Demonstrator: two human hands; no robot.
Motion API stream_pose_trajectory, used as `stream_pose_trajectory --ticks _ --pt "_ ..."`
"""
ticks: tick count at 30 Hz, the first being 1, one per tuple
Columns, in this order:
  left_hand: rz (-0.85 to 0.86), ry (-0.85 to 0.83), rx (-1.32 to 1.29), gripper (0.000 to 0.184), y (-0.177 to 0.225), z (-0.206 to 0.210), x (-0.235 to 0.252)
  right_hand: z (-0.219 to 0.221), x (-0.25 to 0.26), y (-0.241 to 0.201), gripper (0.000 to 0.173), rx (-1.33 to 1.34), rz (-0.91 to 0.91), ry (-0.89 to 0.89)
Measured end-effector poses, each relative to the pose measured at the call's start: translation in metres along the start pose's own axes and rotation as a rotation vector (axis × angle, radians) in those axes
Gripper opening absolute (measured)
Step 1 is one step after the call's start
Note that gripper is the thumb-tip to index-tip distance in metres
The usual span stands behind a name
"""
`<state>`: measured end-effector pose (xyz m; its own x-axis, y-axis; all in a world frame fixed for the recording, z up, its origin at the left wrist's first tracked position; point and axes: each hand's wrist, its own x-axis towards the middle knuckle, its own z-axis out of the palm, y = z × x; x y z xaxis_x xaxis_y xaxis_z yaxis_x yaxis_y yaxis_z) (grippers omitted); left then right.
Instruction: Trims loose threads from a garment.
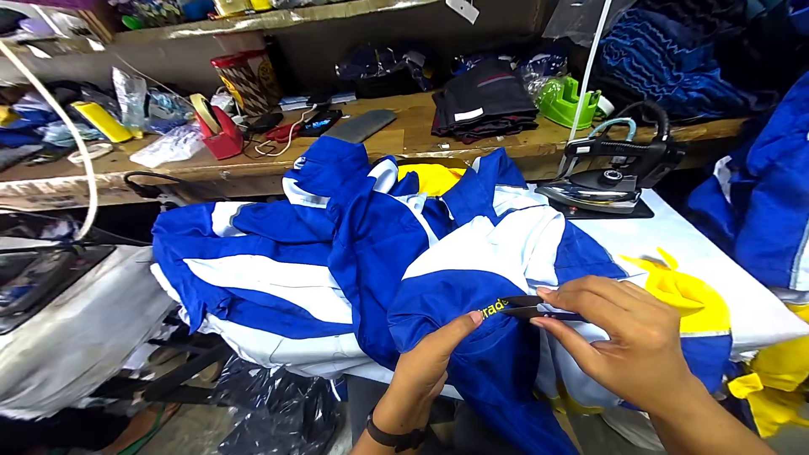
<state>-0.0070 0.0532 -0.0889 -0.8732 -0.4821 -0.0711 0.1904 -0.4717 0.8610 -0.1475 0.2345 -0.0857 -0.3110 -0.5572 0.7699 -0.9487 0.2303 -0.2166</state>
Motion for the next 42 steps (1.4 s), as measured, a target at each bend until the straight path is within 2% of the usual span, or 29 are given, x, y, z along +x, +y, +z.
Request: stream_pose_trajectory --ticks 19,26,31,36,42 --pt "-0.022 0.010 0.003 0.010 0.001 0.002 0.001 0.004 -0.001 0.001 0.027 -0.001 -0.005 0.025" --pt "-0.028 -0.025 -0.019 0.010 0.000 -0.002 0.002 0.011 -0.004 0.005 0.028 0.097 0.012 -0.011" --pt "-0.039 0.021 -0.018 0.009 -0.001 -0.001 0.002 0.010 -0.001 0.004 0.028 0.110 -0.019 -0.040" --pt "-0.016 0.016 -0.011 0.010 -0.001 -0.003 0.002 0.000 0.001 0.009 0.030 0.236 0.056 -0.118" --pt "-0.042 0.032 -0.001 0.010 0.001 0.001 0.003 0.003 0.005 0.008 0.029 0.188 0.020 -0.139"
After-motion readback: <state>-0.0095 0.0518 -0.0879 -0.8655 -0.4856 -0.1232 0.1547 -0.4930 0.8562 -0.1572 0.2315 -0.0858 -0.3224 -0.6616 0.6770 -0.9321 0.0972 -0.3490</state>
